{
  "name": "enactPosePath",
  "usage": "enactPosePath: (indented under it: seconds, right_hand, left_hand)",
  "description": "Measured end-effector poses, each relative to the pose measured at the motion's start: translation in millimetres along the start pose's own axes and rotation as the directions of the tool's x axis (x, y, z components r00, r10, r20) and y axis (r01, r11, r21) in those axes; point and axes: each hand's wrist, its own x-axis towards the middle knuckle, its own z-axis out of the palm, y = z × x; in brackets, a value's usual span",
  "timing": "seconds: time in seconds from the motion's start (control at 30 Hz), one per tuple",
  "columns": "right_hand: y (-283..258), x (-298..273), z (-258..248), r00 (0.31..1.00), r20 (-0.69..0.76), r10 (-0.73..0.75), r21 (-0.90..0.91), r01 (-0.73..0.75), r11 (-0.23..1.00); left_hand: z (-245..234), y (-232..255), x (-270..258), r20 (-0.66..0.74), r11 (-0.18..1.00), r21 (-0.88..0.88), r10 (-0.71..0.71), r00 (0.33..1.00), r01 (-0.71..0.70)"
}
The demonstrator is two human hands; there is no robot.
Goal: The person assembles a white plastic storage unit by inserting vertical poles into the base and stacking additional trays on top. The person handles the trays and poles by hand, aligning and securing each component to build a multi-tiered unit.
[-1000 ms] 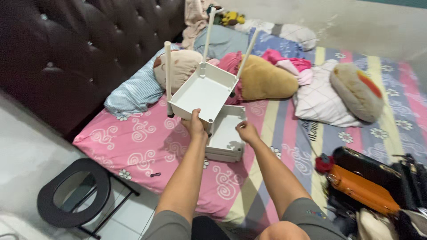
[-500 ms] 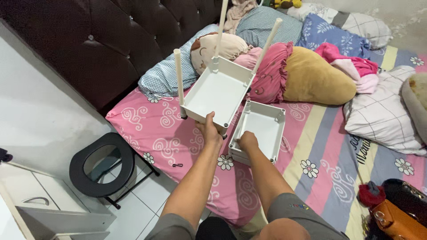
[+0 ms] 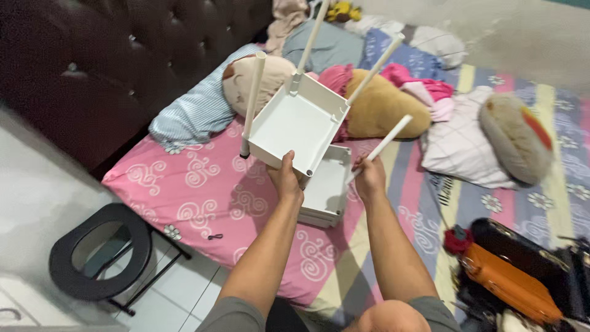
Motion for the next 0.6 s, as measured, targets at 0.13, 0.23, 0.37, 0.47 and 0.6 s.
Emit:
enactPosePath:
  seconds: [0.13, 0.23, 0.37, 0.47, 0.6]
  right_hand:
    - [-119.3, -62.3, 43.5, 0.975, 0.22, 0.014, 0.349, -0.092, 0.933]
    - [-176.8, -109.9, 72.2, 0.93, 0.354, -0.096, 0.255, 0.003, 0.967]
    - [-221.2, -145.2, 86.4, 0.936, 0.321, -0.144, 0.155, 0.098, 0.983]
    - [-235.2, -159.5, 84.7, 0.937, 0.314, -0.156, 0.111, 0.127, 0.986]
    - [-246.9, -174.7, 74.8, 0.938, 0.306, -0.163, 0.07, 0.149, 0.986]
  left_hand:
    - [36.8, -8.5, -42.4, 0.078, 0.998, -0.022, -0.064, 0.995, 0.066]
    - [64.9, -19.8, -76.9, -0.04, 0.992, -0.076, -0.108, 0.993, 0.104]
    - [80.5, -24.8, -121.1, 0.088, 0.997, -0.081, 0.015, 0.996, -0.008]
    - [91.5, -26.4, -146.7, 0.104, 0.998, -0.054, -0.011, 0.995, 0.017]
    - [102.3, -28.1, -171.9, 0.101, 0.999, 0.012, -0.054, 0.993, 0.053]
